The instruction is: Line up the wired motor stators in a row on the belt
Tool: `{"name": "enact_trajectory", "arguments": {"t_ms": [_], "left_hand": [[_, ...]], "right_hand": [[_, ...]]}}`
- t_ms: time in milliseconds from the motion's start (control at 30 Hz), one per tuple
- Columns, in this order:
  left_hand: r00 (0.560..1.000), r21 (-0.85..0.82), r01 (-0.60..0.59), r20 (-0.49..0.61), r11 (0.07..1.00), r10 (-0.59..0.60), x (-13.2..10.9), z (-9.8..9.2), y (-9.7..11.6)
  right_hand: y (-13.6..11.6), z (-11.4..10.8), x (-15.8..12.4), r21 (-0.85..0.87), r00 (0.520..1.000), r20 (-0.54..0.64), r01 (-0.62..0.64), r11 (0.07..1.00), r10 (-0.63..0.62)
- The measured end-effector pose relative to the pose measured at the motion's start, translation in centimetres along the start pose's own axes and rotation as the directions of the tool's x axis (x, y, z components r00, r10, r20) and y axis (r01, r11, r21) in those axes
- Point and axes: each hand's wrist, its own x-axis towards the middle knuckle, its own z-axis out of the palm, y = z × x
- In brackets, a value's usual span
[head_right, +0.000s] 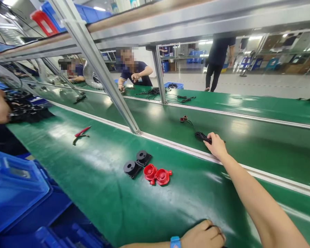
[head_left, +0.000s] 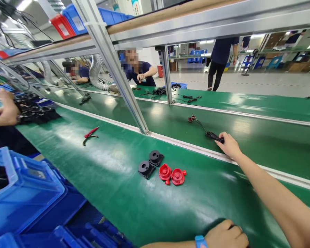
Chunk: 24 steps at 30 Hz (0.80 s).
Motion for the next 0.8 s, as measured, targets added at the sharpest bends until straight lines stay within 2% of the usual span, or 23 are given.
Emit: {"name": "enact_trajectory", "arguments": {"t_ms": [133,267,433,600,633,700,733,800], "left_hand": [[0.998,0.036,0.001,-0.07,0.999,0.001,-0.6,0.1,0.0],[0.995,0.042,-0.003,-0.099,0.999,0.007,-0.9,-0.1,-0.4],[1.0,-0.003,-0.01,-0.016,1.0,0.01,-1.0,-1.5,-0.8],[0.987,-0.053,0.035,0.157,0.998,-0.026,-0.1,-4.6,-1.1],[0.979,-0.046,0.062,0.197,0.997,-0.051,0.4,-5.5,-1.6],[0.956,-0.019,0.188,0.234,0.982,-0.178,1.7,-7.4,-3.5],[0.936,-0.004,0.286,0.214,0.958,-0.278,2.5,-8.3,-5.0],[0.865,0.022,0.487,0.132,0.873,-0.485,4.4,-9.4,-8.8]], "right_hand": [[-2.0,-2.1,0.2,0.101,0.996,-0.09,0.022,0.995,-0.013],[-3.4,-4.0,-0.3,0.138,0.991,-0.13,0.043,0.989,-0.025],[-3.2,-6.2,-3.3,0.161,0.986,-0.16,0.07,0.985,-0.044],[-0.5,-9.3,-9.0,0.179,0.984,-0.166,0.101,0.979,-0.071],[0.3,-10.0,-10.3,0.184,0.983,-0.167,0.103,0.977,-0.072],[1.9,-11.3,-13.1,0.191,0.984,-0.164,0.096,0.977,-0.065],[2.7,-12.0,-14.5,0.192,0.985,-0.161,0.087,0.978,-0.056],[4.0,-13.1,-17.2,0.187,0.987,-0.155,0.064,0.98,-0.035]]}}
